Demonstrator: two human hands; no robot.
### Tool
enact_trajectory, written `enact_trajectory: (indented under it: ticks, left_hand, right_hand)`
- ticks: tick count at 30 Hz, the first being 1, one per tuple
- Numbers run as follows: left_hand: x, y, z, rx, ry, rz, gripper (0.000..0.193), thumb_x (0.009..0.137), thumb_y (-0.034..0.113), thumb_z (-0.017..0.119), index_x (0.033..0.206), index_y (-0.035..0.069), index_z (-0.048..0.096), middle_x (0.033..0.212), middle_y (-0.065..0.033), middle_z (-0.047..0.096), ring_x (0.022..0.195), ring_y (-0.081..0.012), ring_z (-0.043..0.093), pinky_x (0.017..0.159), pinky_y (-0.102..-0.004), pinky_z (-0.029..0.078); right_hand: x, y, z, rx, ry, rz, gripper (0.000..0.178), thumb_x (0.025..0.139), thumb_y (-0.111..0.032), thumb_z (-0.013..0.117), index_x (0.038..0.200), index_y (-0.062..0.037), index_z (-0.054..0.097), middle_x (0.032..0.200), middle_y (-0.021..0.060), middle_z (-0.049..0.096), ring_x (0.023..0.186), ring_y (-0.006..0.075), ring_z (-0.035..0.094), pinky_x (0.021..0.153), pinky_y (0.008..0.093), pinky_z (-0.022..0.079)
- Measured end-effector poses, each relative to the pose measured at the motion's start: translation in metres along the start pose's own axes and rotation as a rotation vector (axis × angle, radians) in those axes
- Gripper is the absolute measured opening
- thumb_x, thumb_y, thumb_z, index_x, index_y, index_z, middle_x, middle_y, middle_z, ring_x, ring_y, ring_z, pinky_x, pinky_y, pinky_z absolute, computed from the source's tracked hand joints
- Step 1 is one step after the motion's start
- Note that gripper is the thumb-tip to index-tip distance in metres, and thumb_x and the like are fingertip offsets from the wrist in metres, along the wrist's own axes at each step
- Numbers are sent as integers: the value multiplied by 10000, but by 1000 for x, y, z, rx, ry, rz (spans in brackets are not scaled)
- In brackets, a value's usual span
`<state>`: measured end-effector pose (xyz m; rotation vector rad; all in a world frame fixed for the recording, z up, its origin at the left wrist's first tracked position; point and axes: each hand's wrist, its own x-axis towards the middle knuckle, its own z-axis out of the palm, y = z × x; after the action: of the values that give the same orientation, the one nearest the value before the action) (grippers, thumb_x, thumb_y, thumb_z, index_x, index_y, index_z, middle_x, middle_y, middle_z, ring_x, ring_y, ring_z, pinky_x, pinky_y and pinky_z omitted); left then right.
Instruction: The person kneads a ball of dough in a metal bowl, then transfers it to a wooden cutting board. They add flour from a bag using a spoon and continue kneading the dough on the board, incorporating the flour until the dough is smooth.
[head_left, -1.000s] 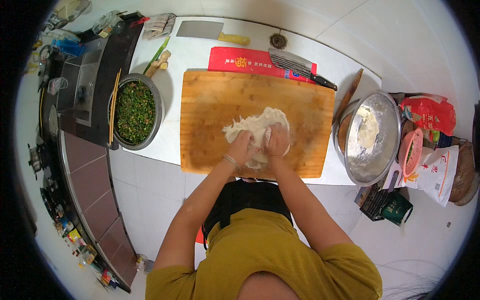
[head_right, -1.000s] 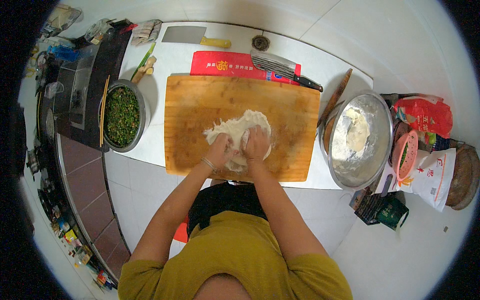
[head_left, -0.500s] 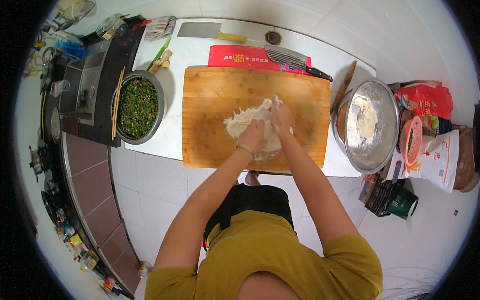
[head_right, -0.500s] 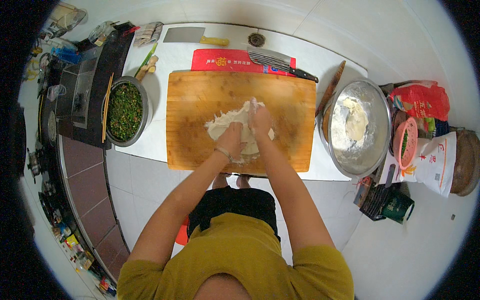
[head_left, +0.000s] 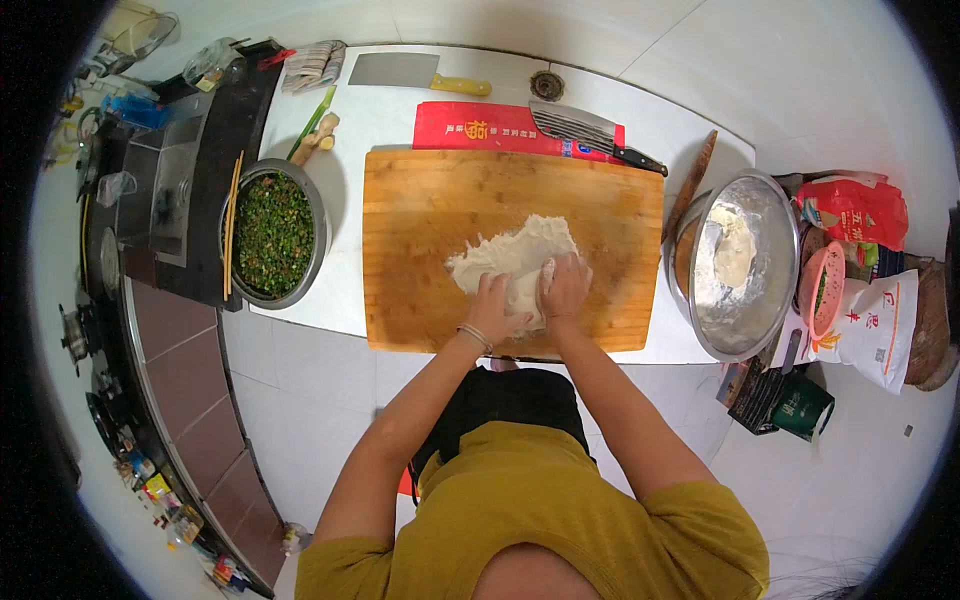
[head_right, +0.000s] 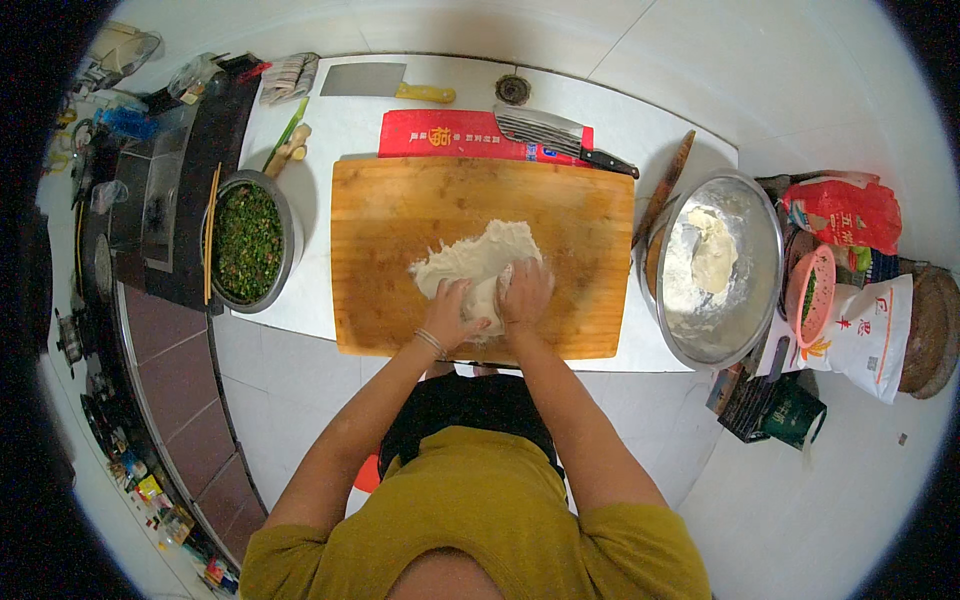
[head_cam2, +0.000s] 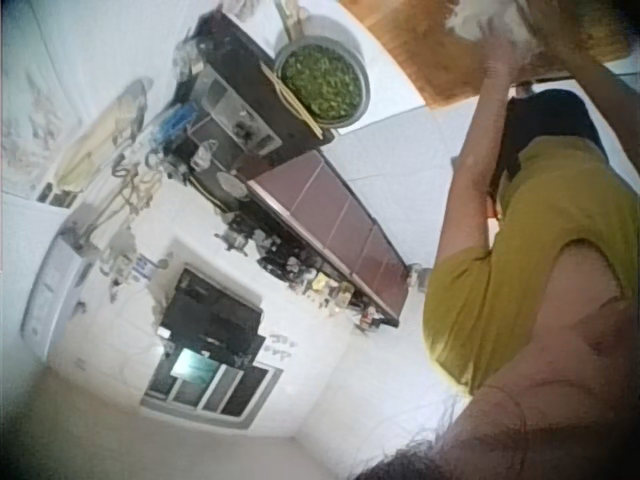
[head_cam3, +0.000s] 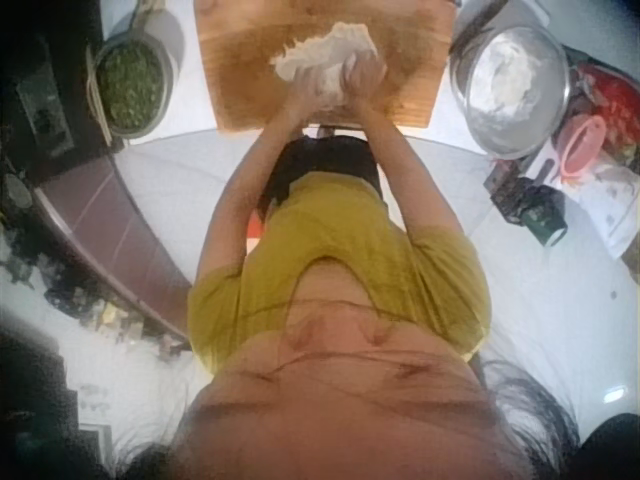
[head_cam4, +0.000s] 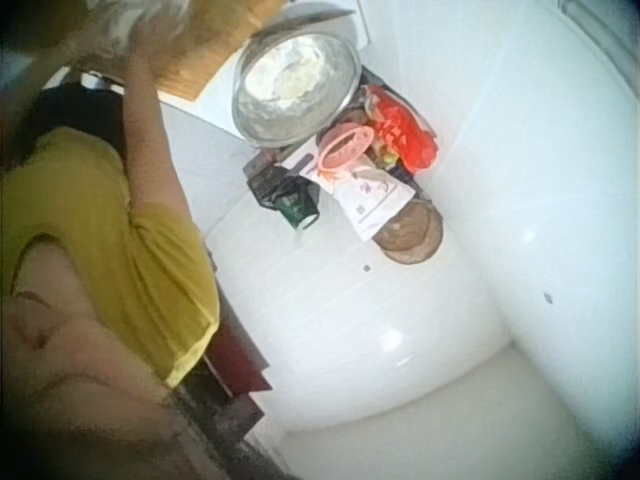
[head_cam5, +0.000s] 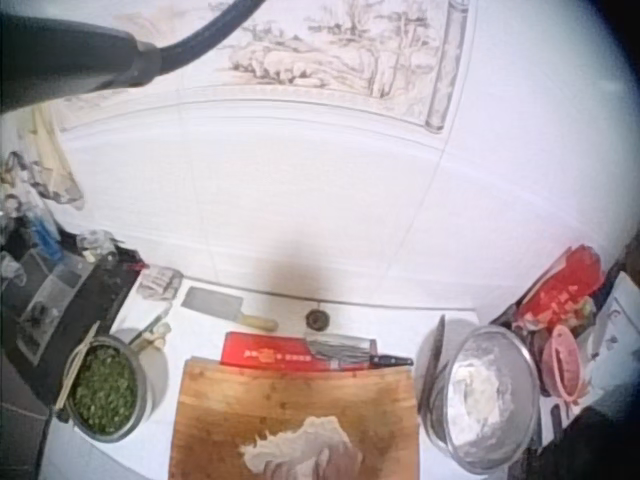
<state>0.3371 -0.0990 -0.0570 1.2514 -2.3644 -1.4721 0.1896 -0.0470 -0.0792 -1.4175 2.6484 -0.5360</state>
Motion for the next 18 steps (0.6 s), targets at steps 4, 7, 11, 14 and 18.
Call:
enact_trajectory:
  ticks: [4,7,11,14,18]
  left_hand:
    - [36,2,-4,20,-139,-23,701,642,317,729,1177,-20,426,1152,-249,437,1069,-370,467,885,-394,425]
    - [69,-4,2,122,-296,-79,755,655,381,705,1201,-49,410,1146,-259,457,1065,-371,471,901,-392,418]
    - [92,7,-2,178,-402,-268,741,659,390,700,1172,-63,414,1102,-261,491,1027,-368,495,886,-387,427]
    - [81,6,5,142,-174,-145,622,675,340,707,1090,-28,426,1094,-244,473,979,-370,520,845,-399,444]
    - [20,32,11,177,-142,-126,530,666,256,715,1031,39,398,1117,-186,435,907,-377,565,731,-446,484]
  right_hand:
    - [26,-3,8,-52,67,-63,234,745,-262,555,876,-69,569,890,131,541,908,307,500,782,421,380]
    - [49,1,20,2,0,-81,229,756,-265,557,871,-67,574,882,132,553,870,311,519,743,404,403]
    - [82,-7,23,-49,-1,-134,243,798,-301,533,820,-66,588,824,152,570,826,323,539,703,414,416]
    - [85,-10,18,32,-9,-168,330,841,-360,480,781,-56,594,800,172,581,814,328,545,696,428,419]
    - [76,-4,2,207,-216,246,431,865,-427,421,788,-45,605,809,185,593,833,333,548,713,447,423]
